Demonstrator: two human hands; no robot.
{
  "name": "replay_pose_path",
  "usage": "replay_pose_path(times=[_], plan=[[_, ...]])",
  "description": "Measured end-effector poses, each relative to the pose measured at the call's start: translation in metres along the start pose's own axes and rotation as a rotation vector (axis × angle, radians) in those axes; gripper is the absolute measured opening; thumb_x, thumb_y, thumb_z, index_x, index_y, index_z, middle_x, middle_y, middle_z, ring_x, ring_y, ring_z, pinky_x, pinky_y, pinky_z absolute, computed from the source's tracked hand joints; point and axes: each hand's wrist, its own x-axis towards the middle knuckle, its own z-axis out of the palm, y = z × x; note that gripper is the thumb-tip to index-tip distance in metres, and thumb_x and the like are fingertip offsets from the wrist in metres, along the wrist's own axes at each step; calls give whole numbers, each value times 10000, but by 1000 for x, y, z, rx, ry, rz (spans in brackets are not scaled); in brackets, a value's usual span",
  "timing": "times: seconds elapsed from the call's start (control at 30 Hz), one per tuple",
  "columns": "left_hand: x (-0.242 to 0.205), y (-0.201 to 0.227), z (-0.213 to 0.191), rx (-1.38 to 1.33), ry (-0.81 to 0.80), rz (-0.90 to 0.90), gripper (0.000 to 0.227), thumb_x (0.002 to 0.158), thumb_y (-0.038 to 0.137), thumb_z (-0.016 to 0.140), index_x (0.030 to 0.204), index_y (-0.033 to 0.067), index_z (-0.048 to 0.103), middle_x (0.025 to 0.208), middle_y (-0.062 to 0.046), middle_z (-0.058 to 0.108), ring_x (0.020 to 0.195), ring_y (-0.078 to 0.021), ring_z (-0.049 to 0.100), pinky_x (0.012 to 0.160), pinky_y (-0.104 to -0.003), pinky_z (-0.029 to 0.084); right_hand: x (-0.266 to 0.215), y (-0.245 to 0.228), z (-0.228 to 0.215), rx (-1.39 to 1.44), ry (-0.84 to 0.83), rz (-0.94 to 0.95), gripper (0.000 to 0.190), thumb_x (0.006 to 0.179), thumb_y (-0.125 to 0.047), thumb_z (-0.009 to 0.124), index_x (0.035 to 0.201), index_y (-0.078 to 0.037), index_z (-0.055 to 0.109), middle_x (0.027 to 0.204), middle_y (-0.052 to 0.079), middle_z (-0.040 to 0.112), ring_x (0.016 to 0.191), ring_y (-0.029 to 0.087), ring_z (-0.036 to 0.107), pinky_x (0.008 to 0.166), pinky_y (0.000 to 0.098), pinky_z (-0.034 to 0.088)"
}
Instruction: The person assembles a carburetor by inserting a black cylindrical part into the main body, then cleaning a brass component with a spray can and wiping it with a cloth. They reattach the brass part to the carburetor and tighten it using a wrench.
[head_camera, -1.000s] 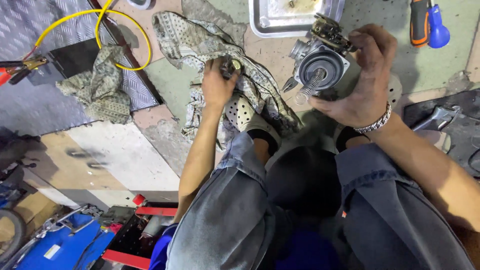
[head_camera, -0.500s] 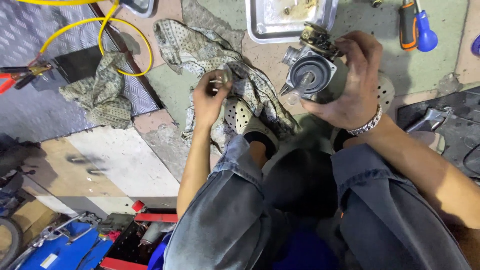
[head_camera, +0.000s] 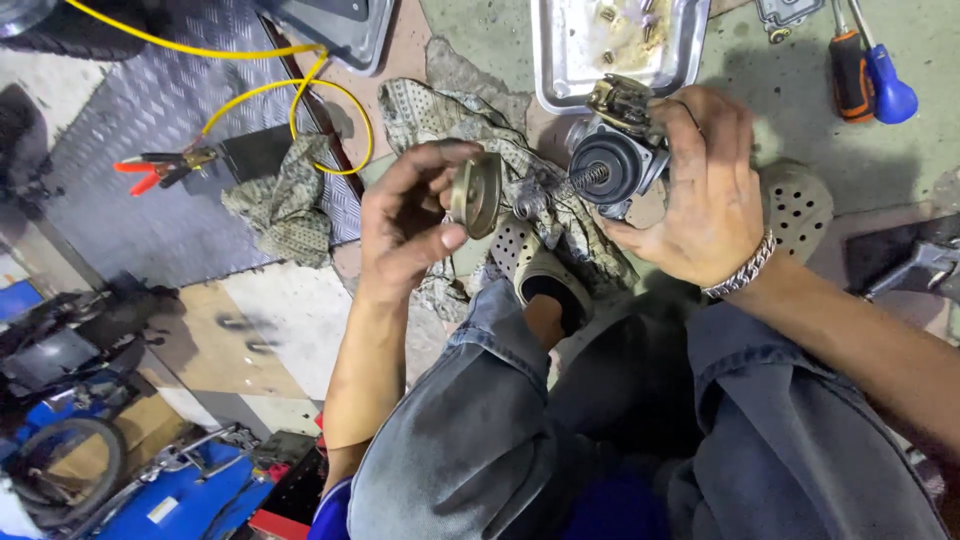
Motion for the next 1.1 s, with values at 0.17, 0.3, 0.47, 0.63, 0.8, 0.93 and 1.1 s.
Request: replay_pose_path(times=[0.17,0.3,0.47,0.63,0.8,0.93,1.1], plan=[[0,0,10,152,-66,113,593,794,201,788,1336,51,599,1169,-76,649,1077,-203,639,1067,-358,522,7,-7,-9,-10,31,-11,892,750,-189,969,1401,114,440,1313,280,465,1175,440,498,928,539,535],[-2,8,19,118,-37,34,609,771,213,793,1319,25,605,1085,-54,644,966,-135,580,941,-275,494,6,-8,-10,-54,71,-12,891,744,-213,992,1387,101,462,1319,261,463,1232,427,497,914,489,614],[-6,10,23,174,-36,24,593,773,108,786,1322,0,593,1250,-103,636,1061,-174,618,959,-277,487,3,-6,-13,-26,38,-9,963,717,-264,984,1424,102,442,1341,279,462,1242,434,499,914,488,589],[-6,9,24,165,-46,45,603,769,131,793,1320,-8,591,1202,-91,628,1023,-156,603,918,-259,471,3,-6,-14,-17,32,3,917,791,-347,955,1424,102,466,1332,269,463,1252,429,487,884,476,607],[-6,14,30,238,-59,81,586,757,150,795,1293,11,604,1273,-120,617,1053,-177,605,946,-285,498,-3,0,-10,-45,55,3,862,909,-477,860,1438,80,471,1337,264,472,1262,427,492,829,456,632],[-6,15,33,269,-38,74,591,758,144,804,1293,-6,601,1287,-131,605,1017,-168,582,890,-275,488,-3,1,-12,-45,33,-9,948,716,-272,959,1445,80,466,1359,265,470,1279,422,477,880,440,624],[-5,16,37,249,-35,78,571,769,121,797,1287,-21,603,1270,-135,605,954,-149,558,793,-250,477,-3,1,-14,-53,42,-24,949,703,-251,968,1439,85,471,1353,269,474,1263,417,483,847,420,627]])
